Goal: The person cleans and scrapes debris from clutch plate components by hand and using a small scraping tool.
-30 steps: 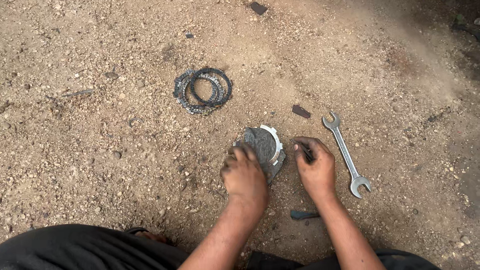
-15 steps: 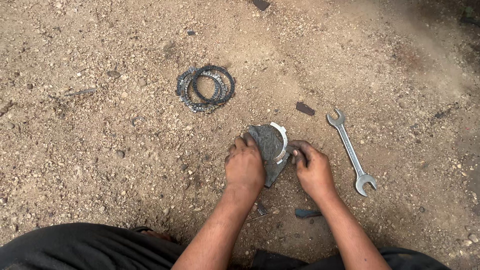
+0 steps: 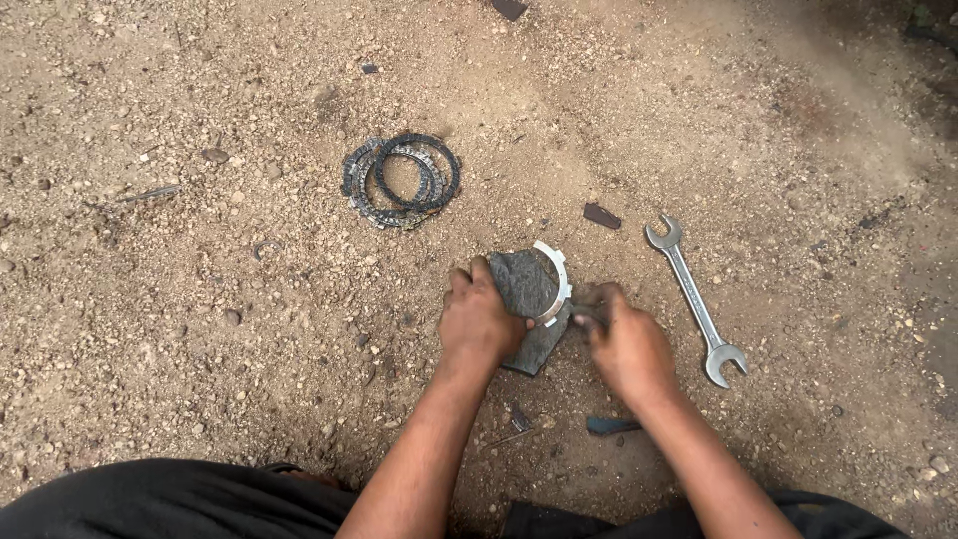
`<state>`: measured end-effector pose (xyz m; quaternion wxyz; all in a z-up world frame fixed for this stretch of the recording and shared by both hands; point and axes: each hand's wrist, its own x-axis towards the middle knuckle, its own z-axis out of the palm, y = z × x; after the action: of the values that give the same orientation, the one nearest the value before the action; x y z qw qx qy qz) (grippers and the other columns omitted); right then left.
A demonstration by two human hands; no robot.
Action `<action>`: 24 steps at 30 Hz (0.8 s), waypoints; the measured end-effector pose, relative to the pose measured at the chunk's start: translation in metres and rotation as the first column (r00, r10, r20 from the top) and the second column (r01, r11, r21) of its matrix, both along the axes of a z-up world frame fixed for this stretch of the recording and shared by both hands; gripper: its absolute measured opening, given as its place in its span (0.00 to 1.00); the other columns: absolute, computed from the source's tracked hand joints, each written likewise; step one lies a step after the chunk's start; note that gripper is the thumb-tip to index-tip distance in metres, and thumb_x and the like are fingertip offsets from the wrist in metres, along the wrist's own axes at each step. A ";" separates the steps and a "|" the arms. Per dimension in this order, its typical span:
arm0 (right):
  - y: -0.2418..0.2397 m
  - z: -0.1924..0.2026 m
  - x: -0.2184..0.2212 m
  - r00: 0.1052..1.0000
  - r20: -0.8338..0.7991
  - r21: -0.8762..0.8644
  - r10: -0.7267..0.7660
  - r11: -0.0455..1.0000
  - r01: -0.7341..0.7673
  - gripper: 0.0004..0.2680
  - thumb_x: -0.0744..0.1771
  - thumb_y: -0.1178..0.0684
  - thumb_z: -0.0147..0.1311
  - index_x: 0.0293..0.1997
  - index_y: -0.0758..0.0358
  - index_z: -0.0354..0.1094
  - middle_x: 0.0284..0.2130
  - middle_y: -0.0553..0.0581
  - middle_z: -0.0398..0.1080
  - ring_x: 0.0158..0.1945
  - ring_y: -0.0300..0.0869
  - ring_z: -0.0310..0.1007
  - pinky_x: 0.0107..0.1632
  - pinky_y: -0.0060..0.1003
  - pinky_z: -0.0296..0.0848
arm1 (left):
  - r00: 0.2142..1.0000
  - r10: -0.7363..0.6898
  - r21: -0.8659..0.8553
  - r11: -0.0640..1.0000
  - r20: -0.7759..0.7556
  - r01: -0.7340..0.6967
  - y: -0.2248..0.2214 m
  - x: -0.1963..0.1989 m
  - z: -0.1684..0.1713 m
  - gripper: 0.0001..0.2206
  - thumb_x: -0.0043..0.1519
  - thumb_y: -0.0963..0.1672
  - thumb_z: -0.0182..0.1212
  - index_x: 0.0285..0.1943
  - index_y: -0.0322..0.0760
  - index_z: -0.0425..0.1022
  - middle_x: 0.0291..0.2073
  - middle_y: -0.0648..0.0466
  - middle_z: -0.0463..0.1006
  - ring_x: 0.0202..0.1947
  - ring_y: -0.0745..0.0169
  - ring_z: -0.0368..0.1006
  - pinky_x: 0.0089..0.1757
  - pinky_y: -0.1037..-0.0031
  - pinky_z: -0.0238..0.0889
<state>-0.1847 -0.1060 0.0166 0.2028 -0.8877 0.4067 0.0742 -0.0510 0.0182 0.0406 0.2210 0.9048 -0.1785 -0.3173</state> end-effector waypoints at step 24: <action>0.004 -0.039 -0.002 0.870 0.490 0.043 0.054 0.995 -0.086 0.03 0.66 0.55 0.59 0.40 0.61 0.73 0.33 0.53 0.80 0.32 0.35 0.80 0.38 0.34 0.80 | 0.995 0.041 0.009 0.999 -0.086 -0.040 0.004 0.008 -0.012 0.54 0.45 0.50 0.82 0.80 0.56 0.46 0.76 0.40 0.45 0.76 0.35 0.44 0.69 0.49 0.46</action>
<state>-0.1862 -0.1022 -0.0226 0.3240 -0.8849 0.3076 -0.1319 -0.0429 0.0225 0.0290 0.2318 0.8944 -0.1494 -0.3522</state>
